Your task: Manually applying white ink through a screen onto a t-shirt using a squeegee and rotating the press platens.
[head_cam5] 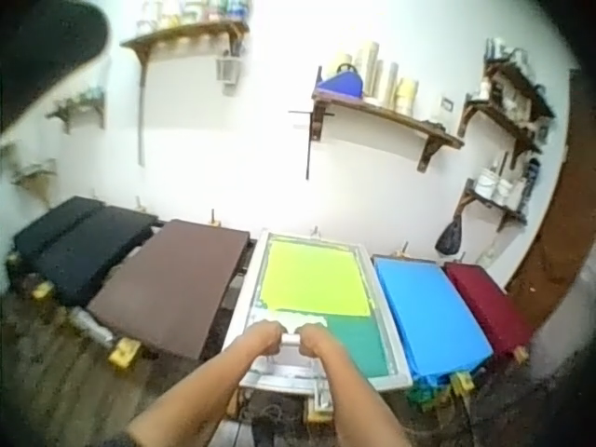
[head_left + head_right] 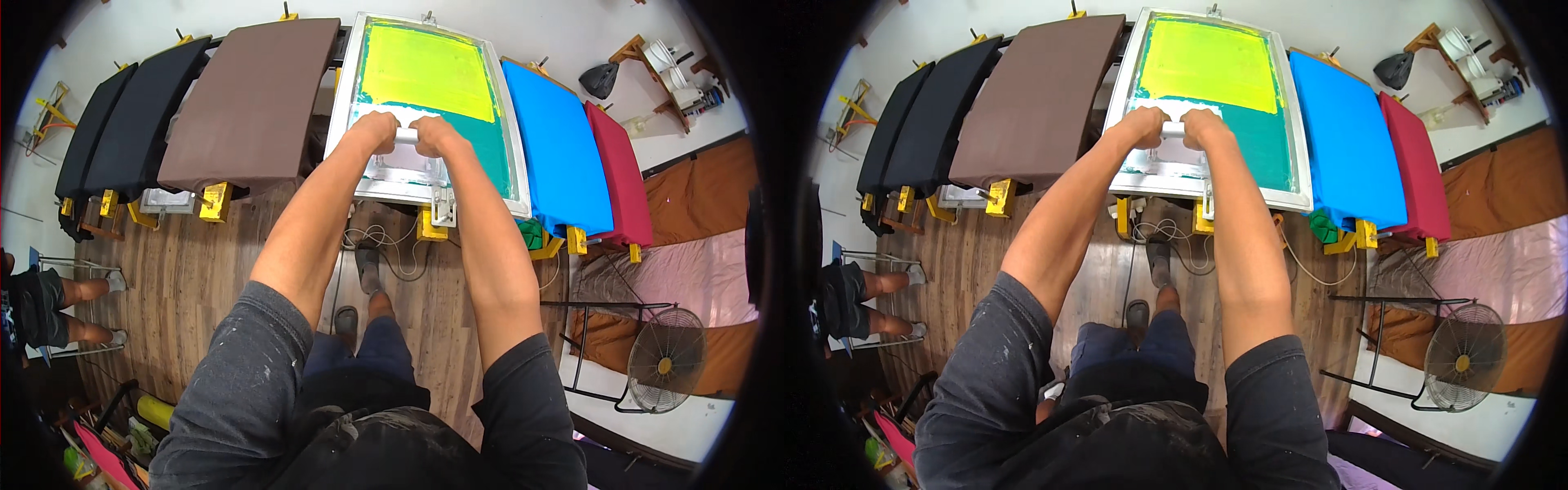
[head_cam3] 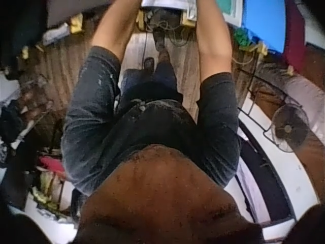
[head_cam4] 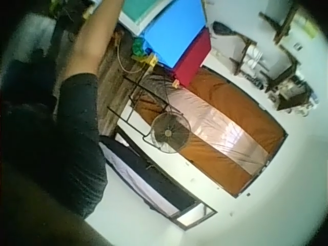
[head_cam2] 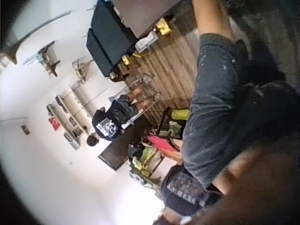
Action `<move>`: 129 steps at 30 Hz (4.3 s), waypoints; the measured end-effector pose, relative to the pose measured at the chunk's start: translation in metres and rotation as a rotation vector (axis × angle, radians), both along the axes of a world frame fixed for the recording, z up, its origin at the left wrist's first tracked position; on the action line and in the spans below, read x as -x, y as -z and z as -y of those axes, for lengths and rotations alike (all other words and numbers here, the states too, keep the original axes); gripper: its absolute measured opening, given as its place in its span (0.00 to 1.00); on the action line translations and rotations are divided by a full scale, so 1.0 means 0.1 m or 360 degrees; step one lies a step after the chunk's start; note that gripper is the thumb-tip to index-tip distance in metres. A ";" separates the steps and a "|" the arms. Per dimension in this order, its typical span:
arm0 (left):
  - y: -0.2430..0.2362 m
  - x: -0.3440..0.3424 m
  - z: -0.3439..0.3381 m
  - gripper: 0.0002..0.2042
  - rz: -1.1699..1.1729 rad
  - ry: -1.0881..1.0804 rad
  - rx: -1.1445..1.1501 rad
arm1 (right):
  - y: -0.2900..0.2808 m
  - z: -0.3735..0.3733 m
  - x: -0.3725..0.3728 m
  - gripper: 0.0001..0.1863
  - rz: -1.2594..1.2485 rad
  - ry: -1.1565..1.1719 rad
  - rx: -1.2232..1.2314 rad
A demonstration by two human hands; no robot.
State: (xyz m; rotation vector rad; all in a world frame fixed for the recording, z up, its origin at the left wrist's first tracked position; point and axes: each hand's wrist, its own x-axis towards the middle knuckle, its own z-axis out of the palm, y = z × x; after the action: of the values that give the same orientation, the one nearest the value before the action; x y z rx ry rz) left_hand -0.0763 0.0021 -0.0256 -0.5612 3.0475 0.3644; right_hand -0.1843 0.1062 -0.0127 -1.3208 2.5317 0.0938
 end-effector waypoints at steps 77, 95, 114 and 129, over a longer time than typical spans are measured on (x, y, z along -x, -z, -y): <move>0.53 -0.78 0.08 0.34 -0.0803 -0.1350 -0.1102 | 1.05 -2.08 1.18 0.42 0.0322 0.1984 0.1314; 0.07 -1.22 0.56 0.33 -0.1071 -0.1211 -0.1184 | 0.18 -1.77 0.57 0.32 0.0582 0.1718 0.2001; -0.04 -3.66 2.94 0.34 -0.1069 -0.1209 -0.1343 | 0.38 0.38 -1.64 0.30 0.0781 0.1589 0.1785; -0.07 -3.70 3.17 0.34 -0.1019 -0.1351 -0.1429 | 0.41 0.89 -1.58 0.31 0.0782 0.1612 0.1736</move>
State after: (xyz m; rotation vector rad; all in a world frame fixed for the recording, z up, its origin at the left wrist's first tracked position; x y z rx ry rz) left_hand 0.2939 -0.3148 -0.0188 -1.8136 2.3905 2.0768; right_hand -0.0263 0.0173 -0.0540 -0.0024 2.4298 -1.7114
